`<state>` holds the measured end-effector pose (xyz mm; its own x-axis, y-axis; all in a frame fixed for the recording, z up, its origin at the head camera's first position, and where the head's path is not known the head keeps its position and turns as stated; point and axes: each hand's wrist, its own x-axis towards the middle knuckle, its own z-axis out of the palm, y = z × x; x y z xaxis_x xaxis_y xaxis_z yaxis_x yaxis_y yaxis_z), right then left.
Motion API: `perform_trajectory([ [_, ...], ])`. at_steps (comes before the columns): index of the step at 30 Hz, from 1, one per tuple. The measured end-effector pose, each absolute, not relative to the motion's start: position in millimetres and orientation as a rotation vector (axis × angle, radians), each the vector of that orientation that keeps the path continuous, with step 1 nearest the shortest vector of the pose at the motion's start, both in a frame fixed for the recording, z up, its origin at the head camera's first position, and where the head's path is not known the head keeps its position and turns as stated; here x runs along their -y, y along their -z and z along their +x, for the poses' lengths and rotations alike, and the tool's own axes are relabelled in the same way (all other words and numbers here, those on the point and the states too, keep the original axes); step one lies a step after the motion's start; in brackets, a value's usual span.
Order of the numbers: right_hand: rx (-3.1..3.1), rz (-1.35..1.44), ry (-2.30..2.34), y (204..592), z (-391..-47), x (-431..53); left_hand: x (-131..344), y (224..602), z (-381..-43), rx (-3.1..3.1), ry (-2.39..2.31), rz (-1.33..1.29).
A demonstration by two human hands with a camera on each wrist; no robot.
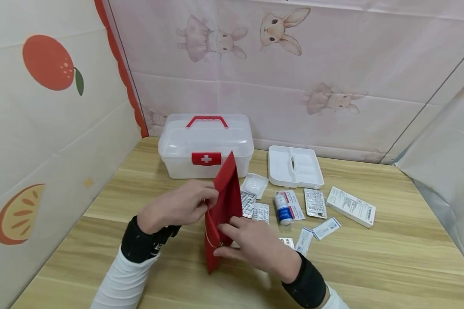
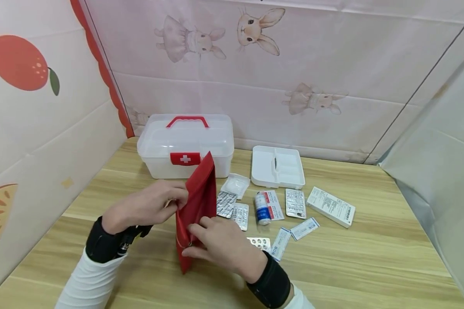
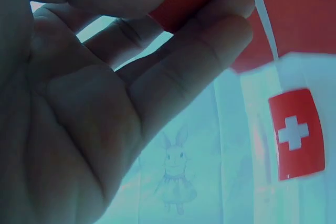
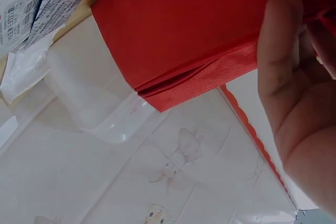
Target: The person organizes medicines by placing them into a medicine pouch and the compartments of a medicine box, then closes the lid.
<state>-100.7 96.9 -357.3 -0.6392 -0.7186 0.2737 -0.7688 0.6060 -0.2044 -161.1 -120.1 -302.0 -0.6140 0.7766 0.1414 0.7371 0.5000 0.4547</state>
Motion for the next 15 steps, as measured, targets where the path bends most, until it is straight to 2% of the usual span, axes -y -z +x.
perform_trajectory([
  [15, 2.623, 1.053, -0.376, 362, -102, -92, 133, 300, -165, -2.822, -0.627, 1.112],
])
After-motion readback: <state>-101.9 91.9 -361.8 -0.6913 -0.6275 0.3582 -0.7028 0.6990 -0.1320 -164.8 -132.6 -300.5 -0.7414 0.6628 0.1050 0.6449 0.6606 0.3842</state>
